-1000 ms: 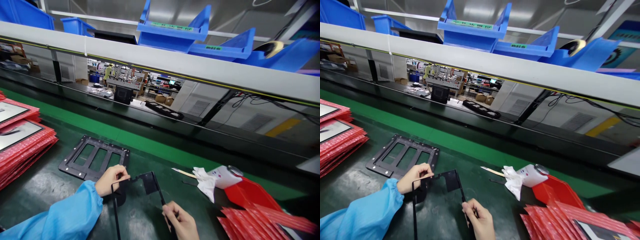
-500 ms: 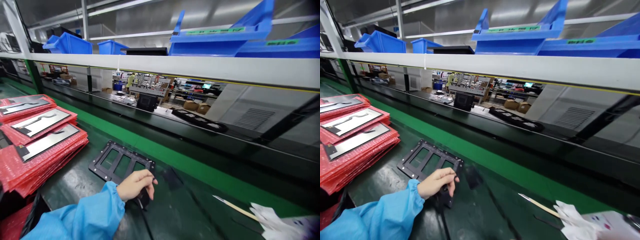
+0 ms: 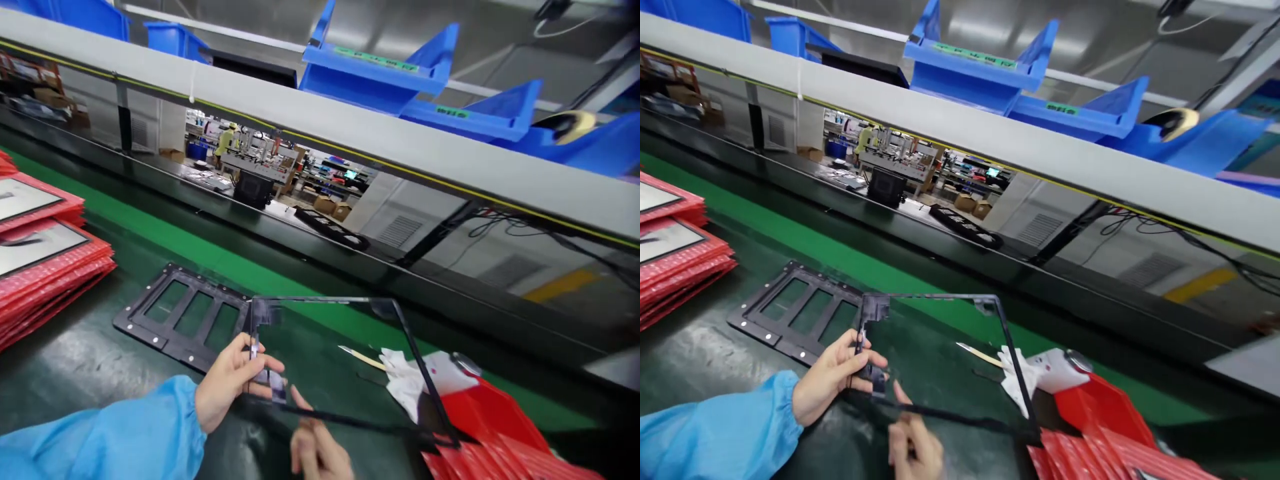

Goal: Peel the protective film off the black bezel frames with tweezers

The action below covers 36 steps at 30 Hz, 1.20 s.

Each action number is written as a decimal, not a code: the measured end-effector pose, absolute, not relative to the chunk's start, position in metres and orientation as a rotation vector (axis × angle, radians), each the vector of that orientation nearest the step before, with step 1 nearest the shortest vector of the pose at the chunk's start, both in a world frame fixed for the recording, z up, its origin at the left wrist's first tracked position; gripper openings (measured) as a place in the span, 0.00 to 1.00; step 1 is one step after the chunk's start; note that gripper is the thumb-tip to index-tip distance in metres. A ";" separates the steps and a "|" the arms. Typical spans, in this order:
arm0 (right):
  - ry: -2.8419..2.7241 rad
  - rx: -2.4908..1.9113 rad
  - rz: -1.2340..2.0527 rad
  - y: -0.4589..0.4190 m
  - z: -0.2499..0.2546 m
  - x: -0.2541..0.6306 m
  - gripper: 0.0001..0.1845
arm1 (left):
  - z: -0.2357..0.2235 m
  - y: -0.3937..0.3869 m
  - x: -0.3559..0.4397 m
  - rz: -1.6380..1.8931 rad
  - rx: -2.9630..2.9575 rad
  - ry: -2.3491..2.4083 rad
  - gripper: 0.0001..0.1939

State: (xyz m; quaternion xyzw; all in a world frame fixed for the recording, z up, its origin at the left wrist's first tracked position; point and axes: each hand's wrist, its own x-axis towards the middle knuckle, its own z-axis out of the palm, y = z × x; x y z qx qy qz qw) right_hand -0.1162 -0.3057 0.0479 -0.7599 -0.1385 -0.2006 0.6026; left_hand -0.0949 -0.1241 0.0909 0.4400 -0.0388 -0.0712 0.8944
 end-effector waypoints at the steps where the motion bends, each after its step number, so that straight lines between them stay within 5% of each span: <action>1: -0.332 -1.790 -0.459 -0.299 0.050 -0.115 0.23 | 0.089 -0.127 -0.096 -0.158 0.927 -0.093 0.18; 17: -0.098 -1.530 -0.056 -0.282 0.050 -0.110 0.21 | 0.086 -0.129 -0.094 -0.148 1.050 -0.064 0.19; 36: -0.228 -1.817 -0.296 -0.276 0.048 -0.120 0.19 | 0.067 -0.118 -0.080 -0.040 1.566 -0.009 0.09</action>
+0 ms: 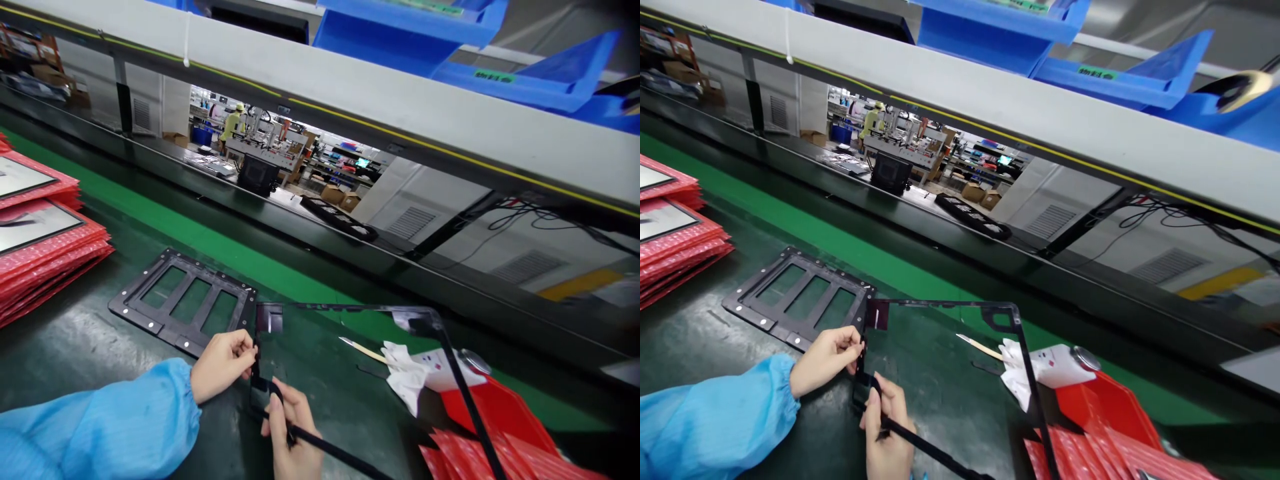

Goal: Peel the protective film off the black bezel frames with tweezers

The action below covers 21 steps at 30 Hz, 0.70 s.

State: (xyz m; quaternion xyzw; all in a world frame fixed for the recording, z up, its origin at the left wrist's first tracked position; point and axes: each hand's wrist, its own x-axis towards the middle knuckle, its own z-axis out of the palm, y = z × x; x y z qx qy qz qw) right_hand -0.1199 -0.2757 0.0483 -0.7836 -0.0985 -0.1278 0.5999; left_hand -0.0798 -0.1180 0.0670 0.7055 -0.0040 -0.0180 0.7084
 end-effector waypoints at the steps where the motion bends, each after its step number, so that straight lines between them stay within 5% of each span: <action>1: -0.234 -1.834 -0.302 -0.275 0.047 -0.120 0.20 | 0.068 -0.117 -0.079 -0.038 1.615 -0.010 0.08; 8: -0.250 -1.870 -0.327 -0.273 0.041 -0.121 0.20 | 0.078 -0.108 -0.078 0.232 2.200 -0.101 0.09; 21: -0.228 -1.680 -0.209 -0.285 0.052 -0.111 0.18 | 0.075 -0.098 -0.077 0.346 2.089 -0.387 0.08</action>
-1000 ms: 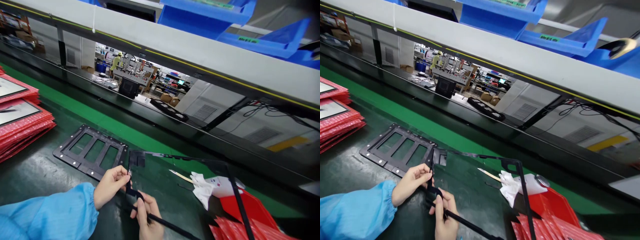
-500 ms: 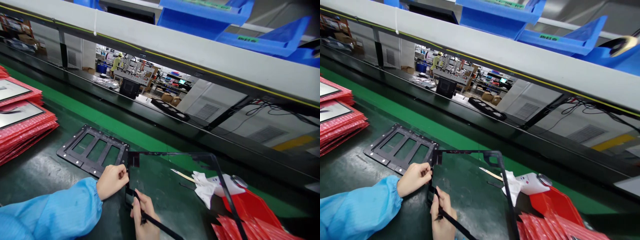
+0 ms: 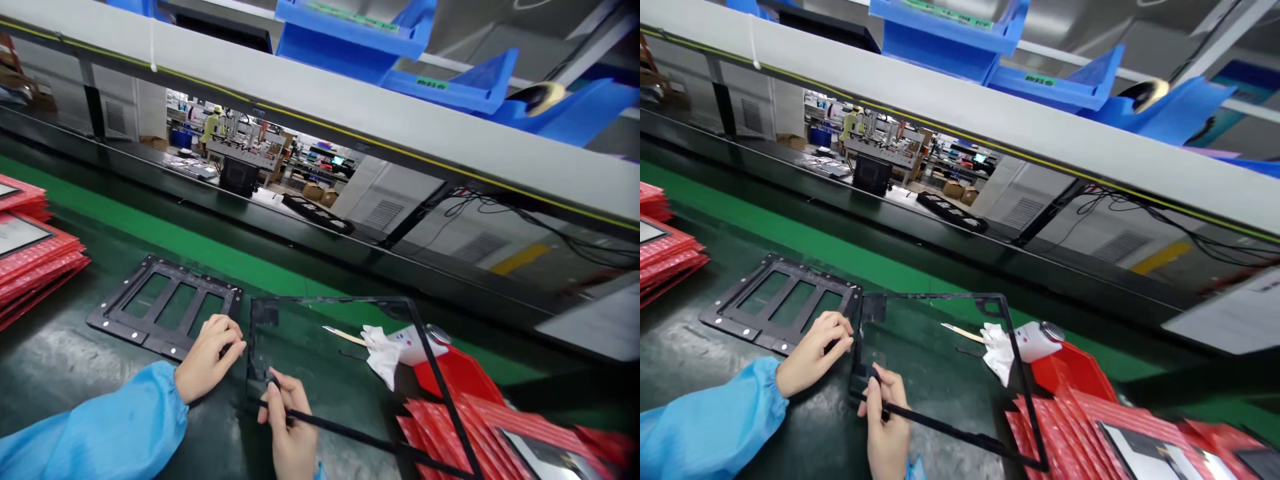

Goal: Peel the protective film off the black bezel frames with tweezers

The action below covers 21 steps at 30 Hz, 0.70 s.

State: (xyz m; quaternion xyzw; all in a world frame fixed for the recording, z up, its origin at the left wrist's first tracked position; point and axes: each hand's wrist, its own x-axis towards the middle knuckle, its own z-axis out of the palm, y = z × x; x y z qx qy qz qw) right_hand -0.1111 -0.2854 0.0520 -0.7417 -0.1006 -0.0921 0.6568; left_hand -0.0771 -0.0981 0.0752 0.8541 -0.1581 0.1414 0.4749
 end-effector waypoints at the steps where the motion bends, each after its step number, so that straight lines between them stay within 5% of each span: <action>1: -0.222 -1.678 -0.214 -0.285 0.052 -0.111 0.18 | 0.075 -0.099 -0.078 0.357 2.071 -0.390 0.08; 7: -0.153 -1.644 -0.279 -0.279 0.056 -0.115 0.20 | 0.072 -0.105 -0.083 0.235 1.836 -0.256 0.18; 21: -0.170 -1.633 -0.135 -0.276 0.053 -0.120 0.23 | 0.073 -0.107 -0.081 0.158 1.646 -0.153 0.16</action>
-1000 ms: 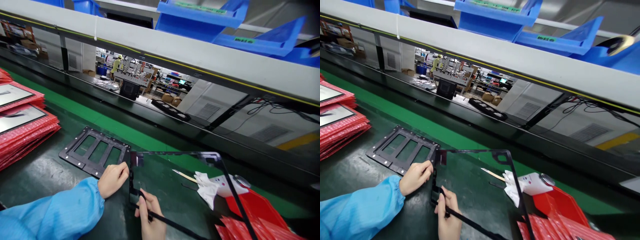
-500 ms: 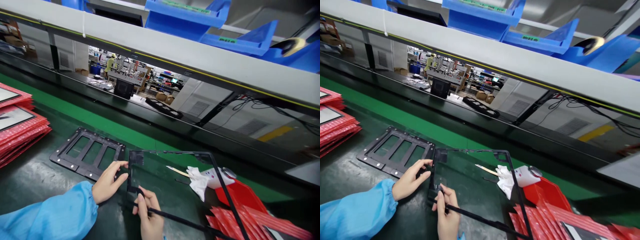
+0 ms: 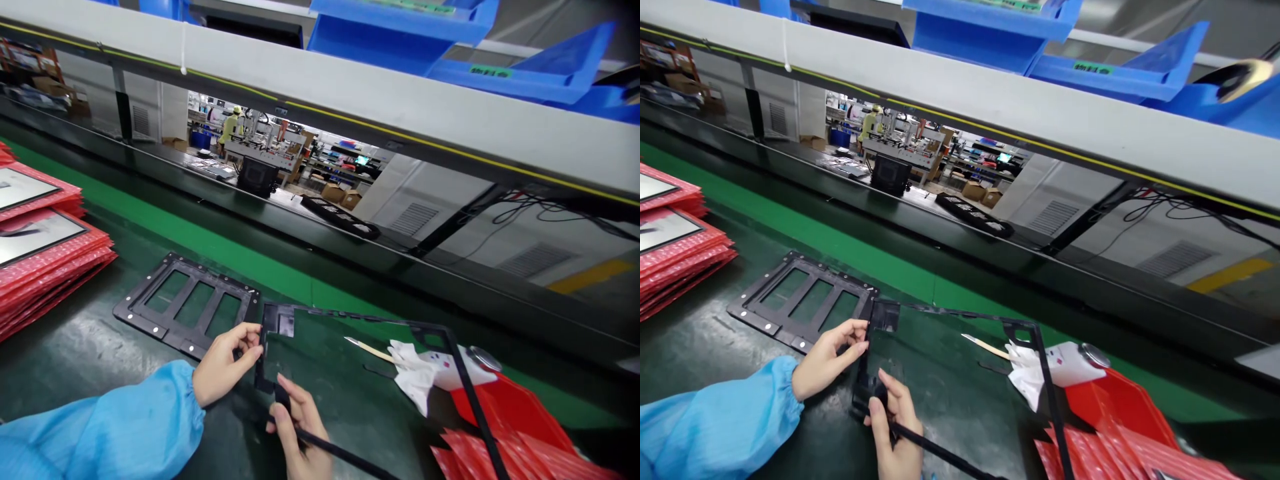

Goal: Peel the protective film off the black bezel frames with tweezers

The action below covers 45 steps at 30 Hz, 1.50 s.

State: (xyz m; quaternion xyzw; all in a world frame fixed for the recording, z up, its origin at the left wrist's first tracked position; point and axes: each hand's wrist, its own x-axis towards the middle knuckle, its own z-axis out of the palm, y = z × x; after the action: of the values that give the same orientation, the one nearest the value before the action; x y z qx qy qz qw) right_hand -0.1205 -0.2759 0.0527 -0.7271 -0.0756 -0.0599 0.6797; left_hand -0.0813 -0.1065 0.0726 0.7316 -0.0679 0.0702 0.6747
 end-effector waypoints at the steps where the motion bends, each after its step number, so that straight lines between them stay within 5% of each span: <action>1: -0.170 -1.625 -0.131 -0.276 0.053 -0.120 0.23 | 0.072 -0.106 -0.081 0.149 1.645 -0.147 0.17; 45: -0.148 -1.580 -0.036 -0.278 0.058 -0.116 0.23 | 0.066 -0.105 -0.080 0.154 1.666 -0.128 0.20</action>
State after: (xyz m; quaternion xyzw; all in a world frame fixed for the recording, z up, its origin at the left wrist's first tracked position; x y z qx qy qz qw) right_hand -0.1157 -0.2781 0.0578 -0.7098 -0.0663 -0.0163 0.7011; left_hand -0.0799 -0.1046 0.0656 0.7388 -0.0566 0.0683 0.6680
